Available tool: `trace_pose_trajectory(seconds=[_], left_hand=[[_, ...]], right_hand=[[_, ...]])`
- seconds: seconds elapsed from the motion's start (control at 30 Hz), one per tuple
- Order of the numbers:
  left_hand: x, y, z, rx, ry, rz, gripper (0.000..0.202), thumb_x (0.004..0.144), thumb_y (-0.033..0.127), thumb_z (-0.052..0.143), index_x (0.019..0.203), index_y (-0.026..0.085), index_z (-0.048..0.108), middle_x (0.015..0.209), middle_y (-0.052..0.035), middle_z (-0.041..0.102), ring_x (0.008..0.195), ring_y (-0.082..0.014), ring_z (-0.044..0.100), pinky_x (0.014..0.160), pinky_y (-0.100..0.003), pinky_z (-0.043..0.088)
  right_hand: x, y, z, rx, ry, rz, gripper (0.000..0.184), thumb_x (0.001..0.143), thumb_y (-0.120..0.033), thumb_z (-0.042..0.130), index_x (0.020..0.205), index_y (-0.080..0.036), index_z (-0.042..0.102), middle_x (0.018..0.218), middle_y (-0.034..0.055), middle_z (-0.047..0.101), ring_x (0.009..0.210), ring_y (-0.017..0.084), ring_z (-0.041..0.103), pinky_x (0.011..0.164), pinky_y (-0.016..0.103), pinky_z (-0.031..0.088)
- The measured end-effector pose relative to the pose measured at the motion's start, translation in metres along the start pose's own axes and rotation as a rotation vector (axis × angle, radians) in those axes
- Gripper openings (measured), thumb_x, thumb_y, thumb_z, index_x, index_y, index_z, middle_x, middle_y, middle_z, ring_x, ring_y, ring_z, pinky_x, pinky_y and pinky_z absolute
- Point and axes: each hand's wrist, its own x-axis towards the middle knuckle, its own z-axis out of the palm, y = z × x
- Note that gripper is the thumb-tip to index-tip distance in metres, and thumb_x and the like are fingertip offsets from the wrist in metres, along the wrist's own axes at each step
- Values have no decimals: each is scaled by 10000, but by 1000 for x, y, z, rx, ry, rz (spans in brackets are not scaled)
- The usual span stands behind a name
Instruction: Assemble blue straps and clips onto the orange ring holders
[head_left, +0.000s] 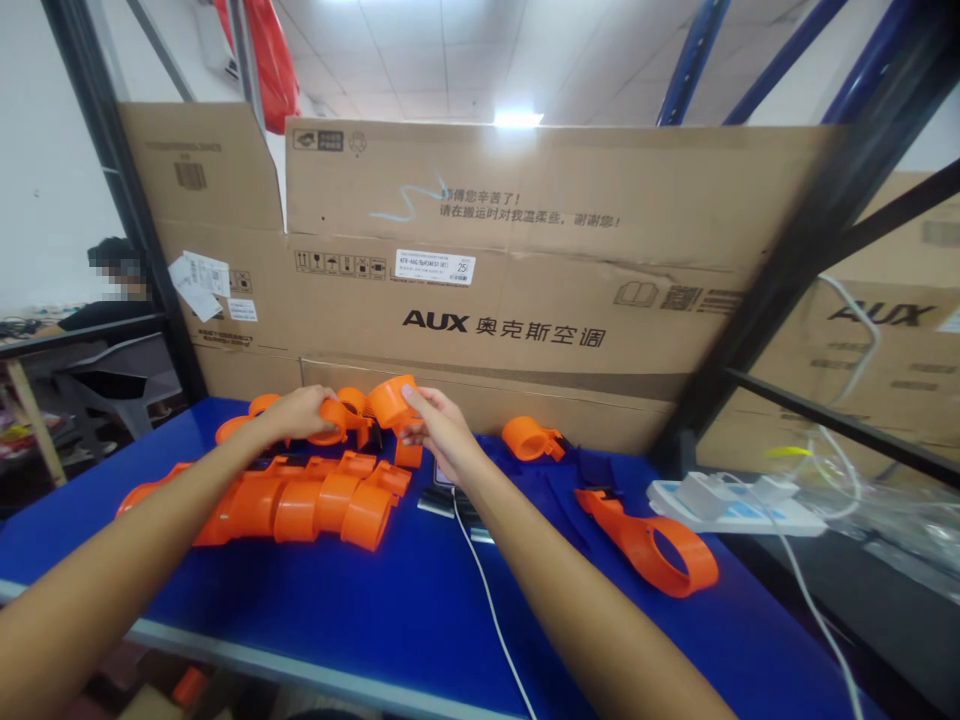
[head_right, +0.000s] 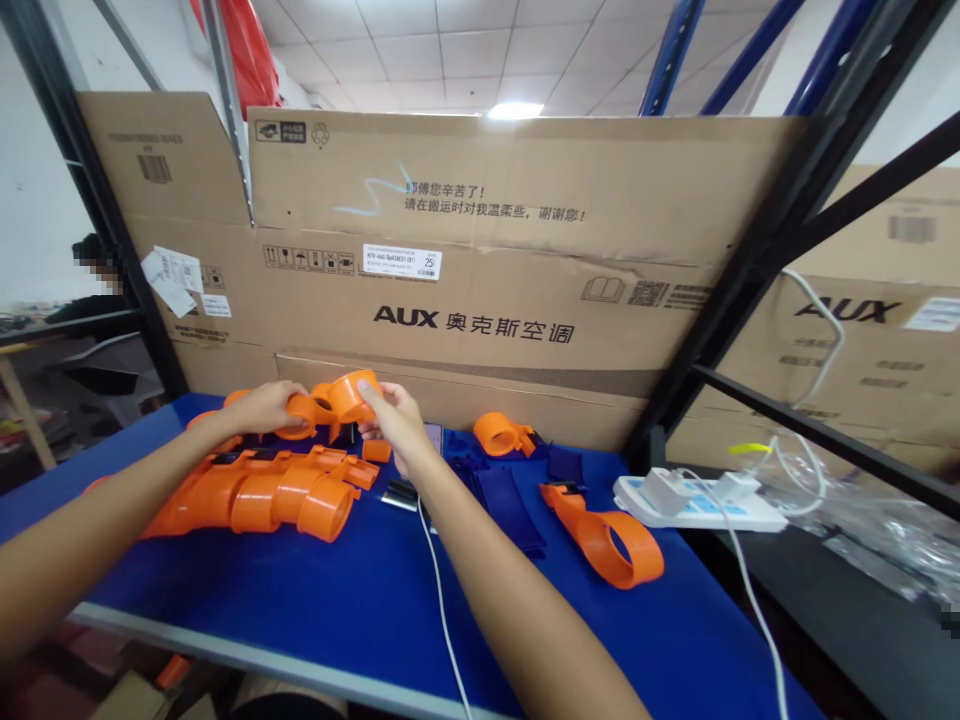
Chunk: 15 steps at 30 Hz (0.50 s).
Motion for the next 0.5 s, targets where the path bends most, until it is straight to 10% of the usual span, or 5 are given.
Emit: trace_pose_trajectory(seconds=[0.5], left_hand=[[-7,15,-66,-144,786,-177,264,729,247,620,975,210,708,1013,-64,678,933,-256,634,919,-365,476]], right_hand=[[43,41,62,-474,-10,-33,680,818,-724,635,1230,-194,520,593,-45,642,364,135,578,454,269,512]])
